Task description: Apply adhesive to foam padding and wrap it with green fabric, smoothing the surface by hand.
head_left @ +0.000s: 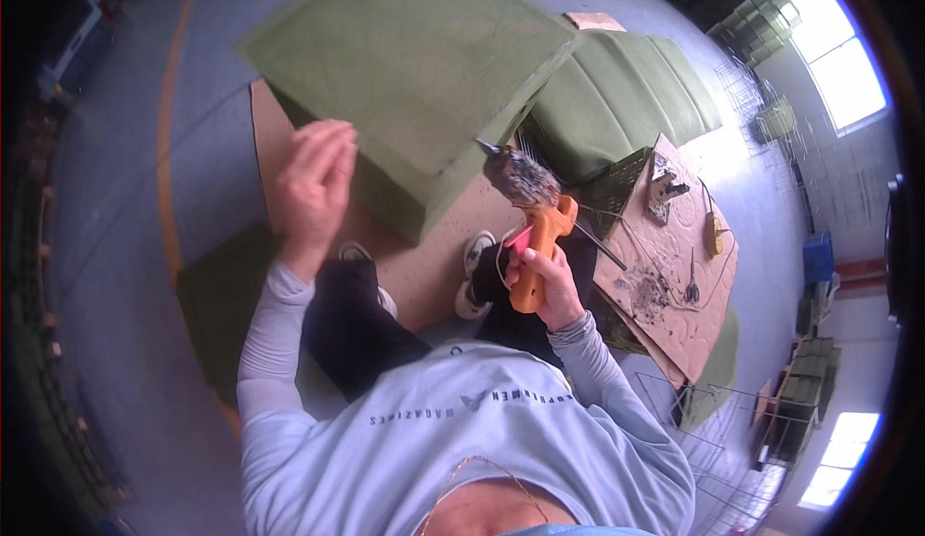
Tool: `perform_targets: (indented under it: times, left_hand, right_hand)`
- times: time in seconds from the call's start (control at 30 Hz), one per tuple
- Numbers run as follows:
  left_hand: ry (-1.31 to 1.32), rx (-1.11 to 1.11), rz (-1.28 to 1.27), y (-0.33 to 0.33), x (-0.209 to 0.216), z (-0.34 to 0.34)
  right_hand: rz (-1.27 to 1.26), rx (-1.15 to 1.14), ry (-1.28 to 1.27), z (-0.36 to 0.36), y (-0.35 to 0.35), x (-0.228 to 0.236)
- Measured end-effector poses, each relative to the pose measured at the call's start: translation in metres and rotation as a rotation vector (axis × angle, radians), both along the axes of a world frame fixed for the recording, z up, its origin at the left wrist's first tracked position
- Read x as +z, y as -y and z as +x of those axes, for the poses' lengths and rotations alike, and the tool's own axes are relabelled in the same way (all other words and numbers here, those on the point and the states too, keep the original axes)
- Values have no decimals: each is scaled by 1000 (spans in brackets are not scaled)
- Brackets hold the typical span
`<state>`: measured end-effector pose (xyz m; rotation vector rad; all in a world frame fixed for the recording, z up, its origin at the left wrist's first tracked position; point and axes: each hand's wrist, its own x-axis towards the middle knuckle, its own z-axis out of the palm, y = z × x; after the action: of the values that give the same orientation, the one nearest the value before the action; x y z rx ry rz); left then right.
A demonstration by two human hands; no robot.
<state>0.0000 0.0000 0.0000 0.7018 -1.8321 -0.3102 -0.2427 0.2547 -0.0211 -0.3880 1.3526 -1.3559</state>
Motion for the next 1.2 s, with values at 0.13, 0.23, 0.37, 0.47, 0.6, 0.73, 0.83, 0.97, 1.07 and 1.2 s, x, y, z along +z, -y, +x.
perform_targets:
  times: [0.13, 0.23, 0.37, 0.47, 0.6, 0.73, 0.83, 0.97, 1.07, 1.2]
  left_hand:
    - [178, 138, -89, 108, 53, 15]
    - [371, 209, -103, 205, 57, 2]
    - [663, 222, 74, 290, 30, -16]
    - [814, 169, 261, 316, 20, -24]
    - [829, 245, 317, 336, 18, -27]
    - [909, 289, 369, 336, 16, -17]
    - [952, 357, 357, 323, 16, -8]
    - [968, 449, 319, 290, 10, 11]
    - [921, 582, 274, 219, 14, 13]
    - [989, 545, 265, 168, 19, 15]
  right_hand:
    - [-381, 25, 335, 28, 42, -18]
    - [-534, 164, 618, 36, 55, -21]
    - [-590, 297, 646, 58, 75, -27]
    - [-665, 332, 670, 72, 80, -43]
    - [-742, 317, 647, 84, 97, -45]
    - [-602, 258, 507, 85, 104, -70]
    - [-508, 196, 427, 79, 102, -51]
    - [-370, 86, 401, 58, 97, -54]
    - [-468, -50, 435, 19, 89, -47]
    - [-558, -93, 459, -34, 74, -18]
